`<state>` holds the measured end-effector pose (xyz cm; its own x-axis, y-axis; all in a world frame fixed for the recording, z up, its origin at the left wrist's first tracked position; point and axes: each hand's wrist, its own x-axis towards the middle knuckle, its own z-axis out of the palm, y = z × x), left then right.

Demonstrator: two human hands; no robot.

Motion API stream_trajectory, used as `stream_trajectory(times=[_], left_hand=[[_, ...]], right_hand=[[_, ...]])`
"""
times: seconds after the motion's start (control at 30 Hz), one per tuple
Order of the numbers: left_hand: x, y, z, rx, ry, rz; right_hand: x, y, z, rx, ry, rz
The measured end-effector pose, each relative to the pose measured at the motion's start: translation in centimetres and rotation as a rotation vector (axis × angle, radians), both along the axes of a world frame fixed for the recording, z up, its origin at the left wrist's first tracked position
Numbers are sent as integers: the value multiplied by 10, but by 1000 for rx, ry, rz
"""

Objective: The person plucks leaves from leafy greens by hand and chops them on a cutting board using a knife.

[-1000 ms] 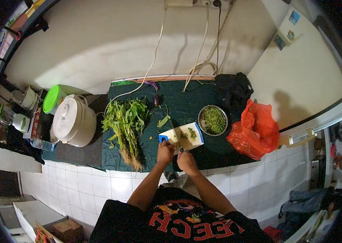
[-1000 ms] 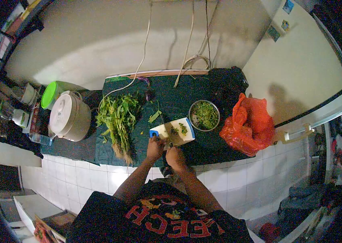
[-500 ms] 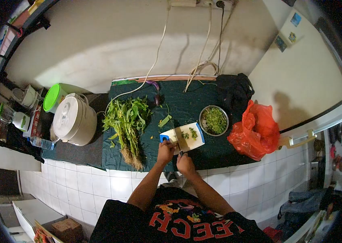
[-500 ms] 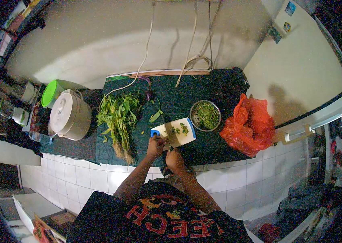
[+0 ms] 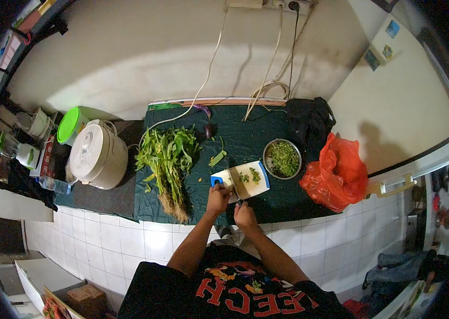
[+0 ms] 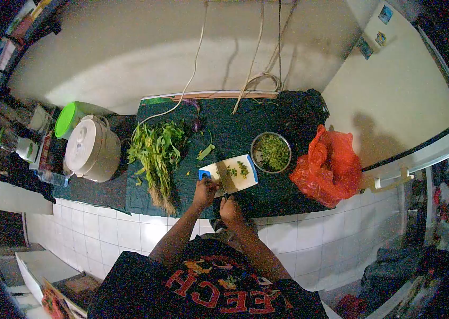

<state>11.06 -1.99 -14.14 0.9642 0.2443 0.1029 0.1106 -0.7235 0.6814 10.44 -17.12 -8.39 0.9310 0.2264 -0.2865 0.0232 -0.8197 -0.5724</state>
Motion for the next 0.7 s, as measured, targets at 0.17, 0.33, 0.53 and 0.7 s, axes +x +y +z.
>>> stream_trajectory(times=[0.17,0.33,0.53,0.7], left_hand=[[6,-6,2,163,-44,-66],[12,-34,27,161,-123,-138],[26,-45,45,-148,-66,60],[43,-4,46,-324,-108,380]], right_hand=[[5,-29,3,-82,-72,60],[11,-50,7,-125,-114,34],[5,-60,34,-104,-36,-85],[-10,-71,44,-133,96,70]])
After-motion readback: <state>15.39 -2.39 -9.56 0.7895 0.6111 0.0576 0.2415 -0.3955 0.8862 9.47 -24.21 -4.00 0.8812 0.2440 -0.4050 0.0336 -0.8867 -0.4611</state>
